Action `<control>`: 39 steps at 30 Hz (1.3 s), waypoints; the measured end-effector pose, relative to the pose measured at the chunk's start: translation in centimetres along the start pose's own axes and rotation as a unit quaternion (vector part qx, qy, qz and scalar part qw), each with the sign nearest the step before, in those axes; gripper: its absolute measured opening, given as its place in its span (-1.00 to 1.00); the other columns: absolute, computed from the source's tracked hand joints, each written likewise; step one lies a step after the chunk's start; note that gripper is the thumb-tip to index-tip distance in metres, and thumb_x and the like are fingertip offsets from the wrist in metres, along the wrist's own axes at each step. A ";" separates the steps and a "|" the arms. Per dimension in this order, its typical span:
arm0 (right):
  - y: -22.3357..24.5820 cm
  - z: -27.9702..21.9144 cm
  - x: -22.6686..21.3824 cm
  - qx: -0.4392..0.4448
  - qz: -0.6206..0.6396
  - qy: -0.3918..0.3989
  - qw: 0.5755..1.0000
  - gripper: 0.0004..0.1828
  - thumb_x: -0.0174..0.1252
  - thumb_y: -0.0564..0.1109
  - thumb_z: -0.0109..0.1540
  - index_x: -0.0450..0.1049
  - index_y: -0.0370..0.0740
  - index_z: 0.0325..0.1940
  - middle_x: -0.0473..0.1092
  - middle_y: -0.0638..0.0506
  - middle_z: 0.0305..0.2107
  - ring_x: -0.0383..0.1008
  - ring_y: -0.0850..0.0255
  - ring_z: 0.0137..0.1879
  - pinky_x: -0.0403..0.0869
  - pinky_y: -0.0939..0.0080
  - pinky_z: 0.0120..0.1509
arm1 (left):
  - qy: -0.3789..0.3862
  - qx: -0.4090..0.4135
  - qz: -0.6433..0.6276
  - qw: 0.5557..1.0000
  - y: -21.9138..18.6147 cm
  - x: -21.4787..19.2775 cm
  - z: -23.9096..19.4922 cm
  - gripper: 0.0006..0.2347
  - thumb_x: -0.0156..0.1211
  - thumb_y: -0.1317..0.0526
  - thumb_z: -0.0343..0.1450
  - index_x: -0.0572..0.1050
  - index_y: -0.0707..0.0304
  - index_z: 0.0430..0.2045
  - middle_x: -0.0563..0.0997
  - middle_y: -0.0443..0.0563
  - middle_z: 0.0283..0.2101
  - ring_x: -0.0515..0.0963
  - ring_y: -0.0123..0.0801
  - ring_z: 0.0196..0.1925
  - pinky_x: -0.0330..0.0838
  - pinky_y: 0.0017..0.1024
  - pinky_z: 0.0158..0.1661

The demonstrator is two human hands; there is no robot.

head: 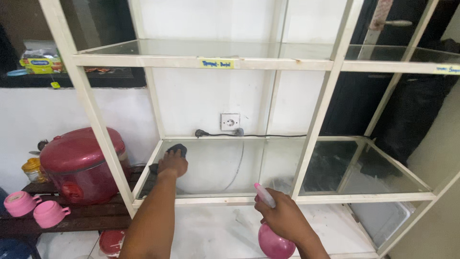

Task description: The person cleans the glass shelves and white interior surfaces of a cabinet using a spray bottle and a dark cloth. They spray the surfaces and wipe them down systematically, moving from the upper shelves to the lower ones.

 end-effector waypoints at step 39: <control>-2.1 -0.6 -5.4 -0.014 0.059 0.007 0.998 -0.88 0.10 -0.19 0.12 0.56 -0.20 -0.38 0.54 0.10 -0.44 0.53 0.23 -0.44 0.53 0.35 -0.18 | -0.013 -0.008 0.006 1.000 -6.9 1.3 6.2 -0.56 -0.23 0.17 0.42 0.31 0.12 0.24 0.29 0.08 0.37 0.25 -0.08 0.41 0.08 -0.03 0.29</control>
Point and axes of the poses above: each hand's wrist, its own z-axis towards the middle knuckle, its own x-axis out of the palm, y = z × x, the point moved 6 cm from there along z, towards the middle knuckle
